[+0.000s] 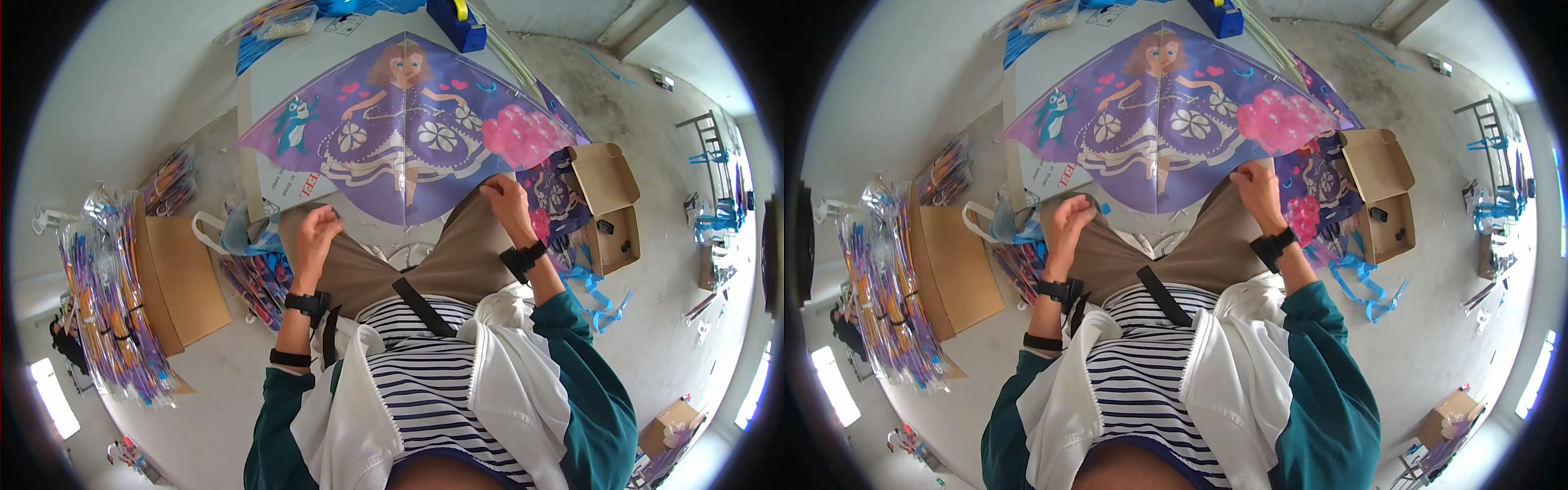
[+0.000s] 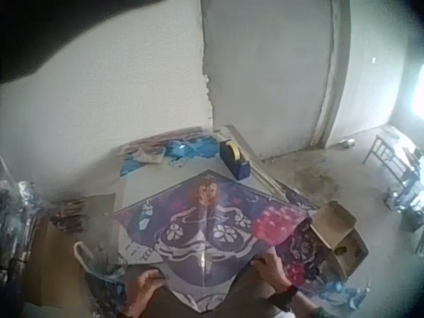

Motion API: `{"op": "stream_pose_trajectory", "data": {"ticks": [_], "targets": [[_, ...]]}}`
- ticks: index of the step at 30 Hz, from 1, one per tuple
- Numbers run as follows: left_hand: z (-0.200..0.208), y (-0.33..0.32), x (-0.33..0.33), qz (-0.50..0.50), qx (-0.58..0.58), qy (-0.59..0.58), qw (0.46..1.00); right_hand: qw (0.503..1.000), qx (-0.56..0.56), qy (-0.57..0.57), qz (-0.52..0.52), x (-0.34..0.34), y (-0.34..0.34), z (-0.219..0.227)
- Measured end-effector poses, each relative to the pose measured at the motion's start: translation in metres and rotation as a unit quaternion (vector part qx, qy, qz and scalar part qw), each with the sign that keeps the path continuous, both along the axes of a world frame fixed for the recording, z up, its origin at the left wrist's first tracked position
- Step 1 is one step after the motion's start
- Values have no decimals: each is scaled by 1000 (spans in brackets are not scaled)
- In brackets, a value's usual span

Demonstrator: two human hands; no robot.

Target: Assembling a kite by attaching sticks and tape to the sail material.

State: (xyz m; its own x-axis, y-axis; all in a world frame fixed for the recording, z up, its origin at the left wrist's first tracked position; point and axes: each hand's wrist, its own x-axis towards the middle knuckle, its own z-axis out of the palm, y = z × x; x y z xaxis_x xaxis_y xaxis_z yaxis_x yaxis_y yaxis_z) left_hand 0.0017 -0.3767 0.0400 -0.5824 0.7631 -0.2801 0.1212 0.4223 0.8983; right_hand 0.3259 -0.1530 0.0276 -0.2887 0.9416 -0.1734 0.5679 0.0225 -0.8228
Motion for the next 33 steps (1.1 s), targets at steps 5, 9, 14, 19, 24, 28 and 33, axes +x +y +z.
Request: {"op": "stream_pose_trajectory", "data": {"ticks": [5,9,14,19,24,28,33], "targets": [[-8,5,6,33,-24,-378,925,987,112,-51,100,-36,-8,7],[-25,29,12,65,-23,-496,865,954,191,-90,213,-69,-32,13],[-40,51,26,95,32,-524,846,892,322,-140,284,-117,-73,34],[-50,54,17,46,84,-479,873,876,307,-137,347,-158,-87,59],[-6,70,45,86,82,-454,883,880,293,-172,333,-207,-70,79],[-2,68,54,76,124,-412,900,779,324,-334,420,-258,-77,99],[17,60,58,55,150,-426,890,676,364,-448,458,-289,-73,85]]}}
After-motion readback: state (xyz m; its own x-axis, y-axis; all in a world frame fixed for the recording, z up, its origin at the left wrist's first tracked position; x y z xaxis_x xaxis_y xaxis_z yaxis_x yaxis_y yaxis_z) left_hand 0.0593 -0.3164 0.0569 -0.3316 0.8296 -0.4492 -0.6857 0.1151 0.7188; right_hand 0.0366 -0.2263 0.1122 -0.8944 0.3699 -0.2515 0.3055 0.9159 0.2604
